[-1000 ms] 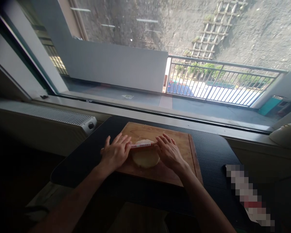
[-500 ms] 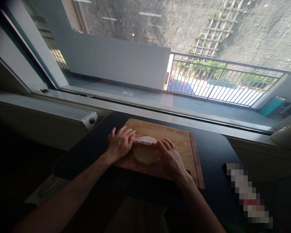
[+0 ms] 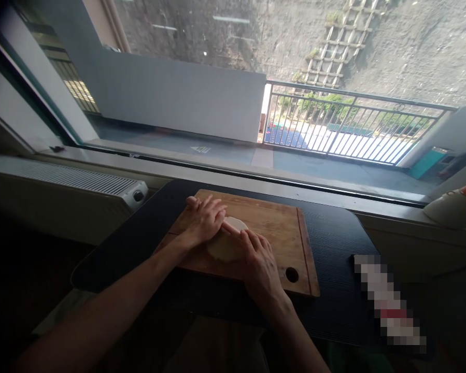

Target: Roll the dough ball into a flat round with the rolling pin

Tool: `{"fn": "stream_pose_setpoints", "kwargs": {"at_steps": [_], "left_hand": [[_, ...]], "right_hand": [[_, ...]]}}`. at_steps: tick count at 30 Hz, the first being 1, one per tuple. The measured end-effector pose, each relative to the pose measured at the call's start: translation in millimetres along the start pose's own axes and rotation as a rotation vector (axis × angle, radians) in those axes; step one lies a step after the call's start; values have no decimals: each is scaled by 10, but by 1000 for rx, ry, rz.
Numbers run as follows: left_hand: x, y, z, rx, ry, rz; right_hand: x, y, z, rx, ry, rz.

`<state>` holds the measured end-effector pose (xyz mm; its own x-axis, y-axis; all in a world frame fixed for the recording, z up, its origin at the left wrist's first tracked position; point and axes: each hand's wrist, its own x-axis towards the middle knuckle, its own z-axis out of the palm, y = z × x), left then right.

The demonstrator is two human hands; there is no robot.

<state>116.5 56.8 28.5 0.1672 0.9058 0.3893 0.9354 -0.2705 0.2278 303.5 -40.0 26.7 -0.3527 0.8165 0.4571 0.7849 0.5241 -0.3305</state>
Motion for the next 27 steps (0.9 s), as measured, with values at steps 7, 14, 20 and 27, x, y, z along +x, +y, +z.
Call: {"fn": "stream_pose_setpoints", "kwargs": {"at_steps": [7,14,20,27], "left_hand": [[493,215,83,-1,-158,-29],[601,451,131,33,-243,-258],[643,451,180,16,-271,-193],[551,556,183,43,-179,-208]], "right_hand": [[-254,-93,-99,-13,35,69],[-379,51,-352,26,57,99],[-435,258,-485,46,124,166],[-466,324,-557,67,153,186]]}}
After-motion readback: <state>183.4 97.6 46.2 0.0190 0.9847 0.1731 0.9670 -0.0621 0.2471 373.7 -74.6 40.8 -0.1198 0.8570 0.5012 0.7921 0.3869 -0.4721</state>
